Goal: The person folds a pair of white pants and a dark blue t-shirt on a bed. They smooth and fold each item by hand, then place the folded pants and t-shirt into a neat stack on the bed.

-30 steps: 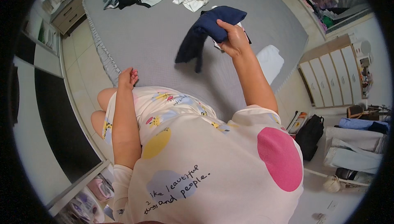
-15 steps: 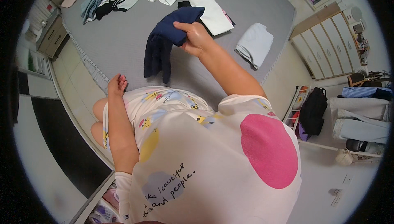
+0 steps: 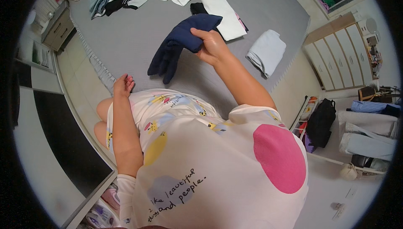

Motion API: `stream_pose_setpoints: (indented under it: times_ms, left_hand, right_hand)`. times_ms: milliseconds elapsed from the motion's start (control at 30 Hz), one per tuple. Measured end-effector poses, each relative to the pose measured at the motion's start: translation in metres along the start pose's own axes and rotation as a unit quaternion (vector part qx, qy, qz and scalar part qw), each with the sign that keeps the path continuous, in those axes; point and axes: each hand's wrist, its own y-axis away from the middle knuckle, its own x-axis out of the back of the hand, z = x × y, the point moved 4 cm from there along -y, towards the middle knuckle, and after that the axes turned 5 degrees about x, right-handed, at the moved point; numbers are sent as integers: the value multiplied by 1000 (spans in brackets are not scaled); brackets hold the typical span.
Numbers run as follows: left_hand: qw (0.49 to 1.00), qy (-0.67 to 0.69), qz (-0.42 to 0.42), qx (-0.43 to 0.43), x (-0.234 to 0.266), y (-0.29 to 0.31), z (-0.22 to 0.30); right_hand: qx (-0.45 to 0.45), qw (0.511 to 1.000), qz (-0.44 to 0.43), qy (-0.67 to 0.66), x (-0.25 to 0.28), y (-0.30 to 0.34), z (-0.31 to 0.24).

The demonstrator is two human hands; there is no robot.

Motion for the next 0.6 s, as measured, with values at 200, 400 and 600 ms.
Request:
stream_pose_setpoints:
  times_ms: [200,400,600]
  left_hand:
    - [1000,5,10,-5,-1,3,0]
    - [1000,2,5,3,-2,1,0]
    - [1000,3,0,9,-10,0,-2]
  right_hand:
    - [19,999,33,8,2,5,-18]
    - [55,997,28,34,11,-57,-52]
    - [209,978,-8,13,28,-134,-156]
